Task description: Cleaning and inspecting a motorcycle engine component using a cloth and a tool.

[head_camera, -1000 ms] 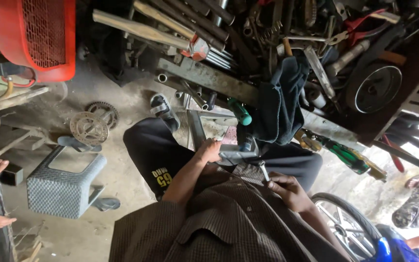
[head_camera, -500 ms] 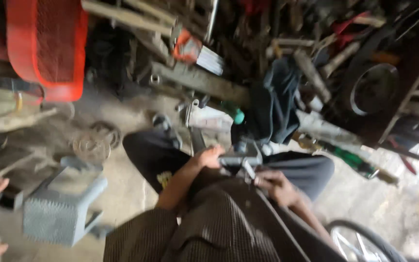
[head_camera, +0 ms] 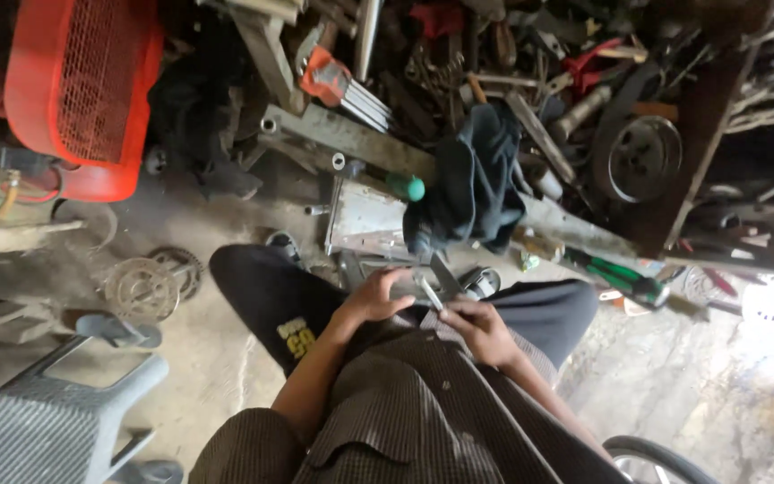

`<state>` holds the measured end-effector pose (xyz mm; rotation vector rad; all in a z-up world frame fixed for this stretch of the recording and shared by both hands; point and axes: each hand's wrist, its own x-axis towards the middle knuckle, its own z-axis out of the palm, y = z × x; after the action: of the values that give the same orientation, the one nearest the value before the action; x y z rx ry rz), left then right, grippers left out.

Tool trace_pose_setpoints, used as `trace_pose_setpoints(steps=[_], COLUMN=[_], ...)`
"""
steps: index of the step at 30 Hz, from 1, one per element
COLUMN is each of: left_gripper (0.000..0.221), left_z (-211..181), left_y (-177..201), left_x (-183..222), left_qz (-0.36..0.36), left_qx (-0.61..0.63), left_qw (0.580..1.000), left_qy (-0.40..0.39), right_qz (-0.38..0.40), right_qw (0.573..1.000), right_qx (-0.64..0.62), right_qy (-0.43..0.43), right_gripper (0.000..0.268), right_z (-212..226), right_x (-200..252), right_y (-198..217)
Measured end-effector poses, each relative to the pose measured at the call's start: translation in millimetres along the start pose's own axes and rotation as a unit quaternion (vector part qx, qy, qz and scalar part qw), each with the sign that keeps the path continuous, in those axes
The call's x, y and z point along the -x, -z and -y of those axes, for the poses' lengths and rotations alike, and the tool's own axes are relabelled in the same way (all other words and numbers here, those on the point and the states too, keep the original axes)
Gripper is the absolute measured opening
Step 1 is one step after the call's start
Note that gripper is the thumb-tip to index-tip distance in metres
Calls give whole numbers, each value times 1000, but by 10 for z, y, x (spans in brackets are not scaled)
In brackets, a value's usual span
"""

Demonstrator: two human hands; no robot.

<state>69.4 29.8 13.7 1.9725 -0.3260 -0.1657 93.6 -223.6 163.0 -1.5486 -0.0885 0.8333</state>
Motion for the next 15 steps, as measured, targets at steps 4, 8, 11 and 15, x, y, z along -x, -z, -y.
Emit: trace_pose_setpoints(steps=[4, 8, 11, 15], left_gripper=[59, 33, 32, 21], left_z=[-1029, -1121, -1288, -1192], left_y=[373, 200, 271, 197], left_x=[-121, 126, 110, 149], left_qz=[60, -90, -111, -162], left_qx=[150, 275, 309, 241], left_qw=[970, 945, 933, 951], left_qy=[183, 151, 147, 110], right_qz=[-38, -30, -52, -86], right_qw=[989, 973, 969, 961], right_qx=[132, 218, 208, 231], right_qy=[57, 77, 123, 126], right_gripper=[19, 21, 22, 24], right_z=[187, 304, 242, 251], right_x=[-134, -71, -102, -90], right_y=[-132, -274, -349, -436])
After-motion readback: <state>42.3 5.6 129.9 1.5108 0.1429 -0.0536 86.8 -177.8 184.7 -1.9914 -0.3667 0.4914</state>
